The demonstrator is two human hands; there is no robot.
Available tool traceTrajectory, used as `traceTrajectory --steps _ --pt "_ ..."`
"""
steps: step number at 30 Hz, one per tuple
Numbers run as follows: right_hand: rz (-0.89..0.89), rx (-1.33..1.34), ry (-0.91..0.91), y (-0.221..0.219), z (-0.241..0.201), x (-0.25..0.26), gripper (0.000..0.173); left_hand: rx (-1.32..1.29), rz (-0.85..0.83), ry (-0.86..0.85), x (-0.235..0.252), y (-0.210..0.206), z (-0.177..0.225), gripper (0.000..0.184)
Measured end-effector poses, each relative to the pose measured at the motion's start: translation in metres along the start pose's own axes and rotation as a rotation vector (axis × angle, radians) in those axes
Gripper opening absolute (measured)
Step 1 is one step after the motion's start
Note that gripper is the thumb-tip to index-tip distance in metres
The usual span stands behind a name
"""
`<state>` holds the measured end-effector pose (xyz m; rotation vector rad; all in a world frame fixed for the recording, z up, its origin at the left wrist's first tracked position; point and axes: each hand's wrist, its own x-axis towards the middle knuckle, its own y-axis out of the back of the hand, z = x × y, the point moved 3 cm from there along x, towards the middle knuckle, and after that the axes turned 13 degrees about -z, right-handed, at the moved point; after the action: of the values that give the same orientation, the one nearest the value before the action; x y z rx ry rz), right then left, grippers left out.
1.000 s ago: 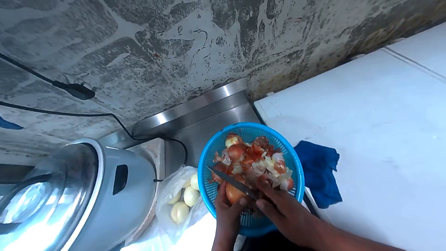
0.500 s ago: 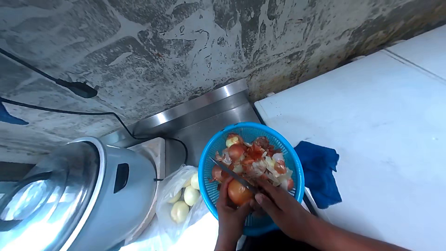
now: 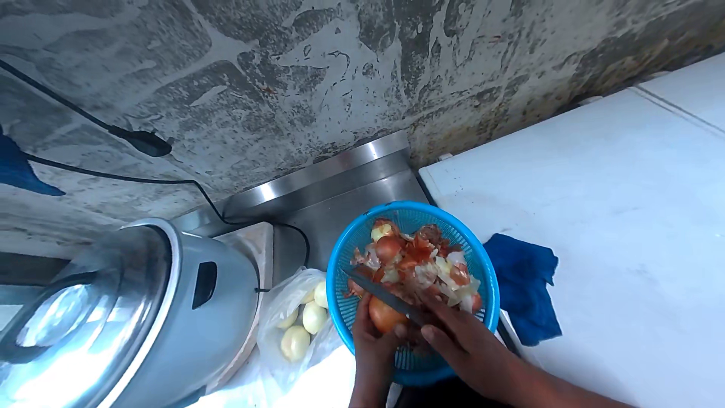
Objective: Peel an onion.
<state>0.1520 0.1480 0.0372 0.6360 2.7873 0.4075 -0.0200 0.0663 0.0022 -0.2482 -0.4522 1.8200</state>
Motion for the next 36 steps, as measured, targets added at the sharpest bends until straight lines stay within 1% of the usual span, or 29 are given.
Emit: traceTrajectory --steps 2,5,9,11,13,16,19,23,28,32,36 --pt "-0.023 -0.001 -0.018 -0.001 0.003 -0.004 0.068 -0.094 0.005 0.018 0.001 0.004 -0.001 0.092" --pt "-0.052 -0.032 -0.022 0.001 -0.001 -0.005 0.068 -0.159 -0.038 0.058 0.0 0.008 -0.005 0.095" --pt "-0.065 -0.066 -0.018 0.004 -0.008 0.002 0.065 -0.2 -0.127 0.106 0.001 0.007 -0.005 0.078" --pt "-0.077 -0.061 -0.02 0.007 -0.009 0.004 0.063 -0.198 -0.147 0.115 0.002 0.007 -0.005 0.077" --pt "-0.073 -0.029 -0.029 0.007 -0.008 0.004 0.062 -0.146 -0.15 0.114 0.001 0.007 -0.005 0.078" --pt "-0.051 0.03 -0.05 0.007 -0.003 0.004 0.057 0.031 -0.143 0.086 0.0 0.004 -0.002 0.08" --pt "-0.074 0.068 -0.073 0.008 0.0 0.006 0.054 0.167 -0.15 0.037 0.001 -0.001 0.002 0.081" --pt "-0.077 0.085 -0.081 0.008 0.004 0.006 0.053 0.248 -0.139 0.028 0.0 -0.007 0.006 0.083" --pt "-0.088 0.13 -0.111 0.011 0.004 0.007 0.052 0.335 -0.148 0.038 0.0 -0.011 0.009 0.08" --pt "-0.089 0.156 -0.118 0.011 0.004 0.008 0.052 0.392 -0.144 0.01 0.0 -0.013 0.008 0.081" --pt "-0.084 0.194 -0.11 0.012 0.007 0.012 0.05 0.52 -0.097 -0.026 -0.003 -0.015 0.005 0.084"
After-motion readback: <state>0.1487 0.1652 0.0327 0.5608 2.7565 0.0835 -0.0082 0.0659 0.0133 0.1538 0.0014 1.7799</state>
